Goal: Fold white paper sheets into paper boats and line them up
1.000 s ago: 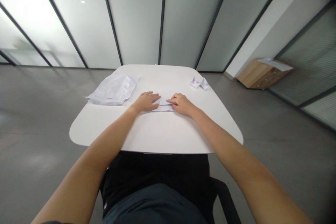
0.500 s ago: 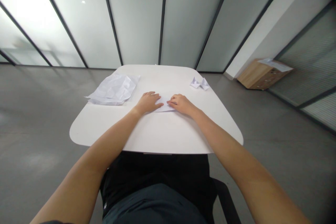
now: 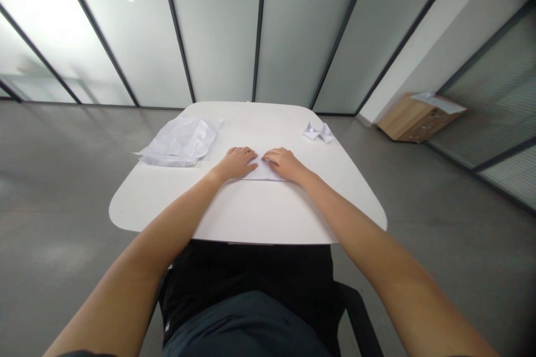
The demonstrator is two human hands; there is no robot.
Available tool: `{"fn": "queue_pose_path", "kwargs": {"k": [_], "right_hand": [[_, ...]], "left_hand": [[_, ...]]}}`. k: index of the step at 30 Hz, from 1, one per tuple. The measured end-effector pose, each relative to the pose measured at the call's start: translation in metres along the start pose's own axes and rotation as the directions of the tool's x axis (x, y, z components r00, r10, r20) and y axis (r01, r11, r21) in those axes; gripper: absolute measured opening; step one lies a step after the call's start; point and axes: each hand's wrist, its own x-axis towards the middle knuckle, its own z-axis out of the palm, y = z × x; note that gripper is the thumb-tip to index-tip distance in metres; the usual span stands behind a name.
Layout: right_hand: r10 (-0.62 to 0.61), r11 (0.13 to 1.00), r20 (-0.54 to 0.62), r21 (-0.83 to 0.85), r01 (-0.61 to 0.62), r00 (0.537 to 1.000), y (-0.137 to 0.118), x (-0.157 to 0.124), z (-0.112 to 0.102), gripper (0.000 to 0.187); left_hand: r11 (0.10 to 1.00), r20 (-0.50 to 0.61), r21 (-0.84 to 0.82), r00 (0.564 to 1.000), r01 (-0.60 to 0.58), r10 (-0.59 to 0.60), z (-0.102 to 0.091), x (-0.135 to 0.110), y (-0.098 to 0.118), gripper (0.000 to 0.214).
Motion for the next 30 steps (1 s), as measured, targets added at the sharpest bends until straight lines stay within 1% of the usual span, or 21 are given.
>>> {"fn": "queue_pose_path", "kwargs": {"k": [2,4,6,9,13,19,22,26,30], "right_hand": [[-0.058,0.998,0.006,-0.022,0.058,0.998,-0.004,0.004,0.005,0.047],[-0.08,0.996,0.014,-0.039,0.081,0.997,-0.006,0.007,0.01,0.056],[-0.066,0.996,0.03,-0.054,0.068,0.997,-0.006,0.009,0.013,0.062],[-0.006,0.997,0.079,-0.071,0.011,0.997,-0.007,0.009,0.015,0.065],[0.033,0.997,0.131,-0.075,-0.023,0.991,-0.009,0.008,0.015,0.065],[0.04,0.994,0.128,-0.106,-0.026,0.991,-0.012,0.009,0.012,0.062],[0.027,0.989,0.116,-0.151,-0.01,0.993,-0.012,0.009,0.006,0.058],[-0.008,0.984,0.148,-0.175,0.034,0.989,-0.008,0.004,-0.006,0.049],[0.011,0.989,0.201,-0.147,0.019,0.98,-0.001,-0.005,-0.018,0.051]], "left_hand": [[1.0,-0.003,0.0,1.0,0.006,-0.006,0.002,0.0,-0.001,0.044],[1.0,-0.014,-0.001,1.0,0.011,-0.011,0.004,0.0,-0.001,0.044],[1.0,-0.014,-0.009,1.0,0.012,-0.012,0.006,0.0,-0.001,0.045],[1.0,-0.002,-0.017,1.0,0.018,-0.018,0.009,0.0,0.0,0.046],[1.0,0.007,0.005,1.0,0.026,-0.026,0.011,-0.002,0.002,0.05],[0.999,0.079,0.017,0.996,0.032,-0.033,0.011,-0.002,0.002,0.055],[0.999,0.076,0.033,0.996,0.036,-0.038,0.009,-0.002,0.001,0.055],[0.998,0.057,0.036,0.997,0.052,-0.054,0.004,-0.002,0.002,0.052],[0.996,0.087,0.022,0.992,0.086,-0.088,-0.003,-0.001,0.004,0.054]]}}
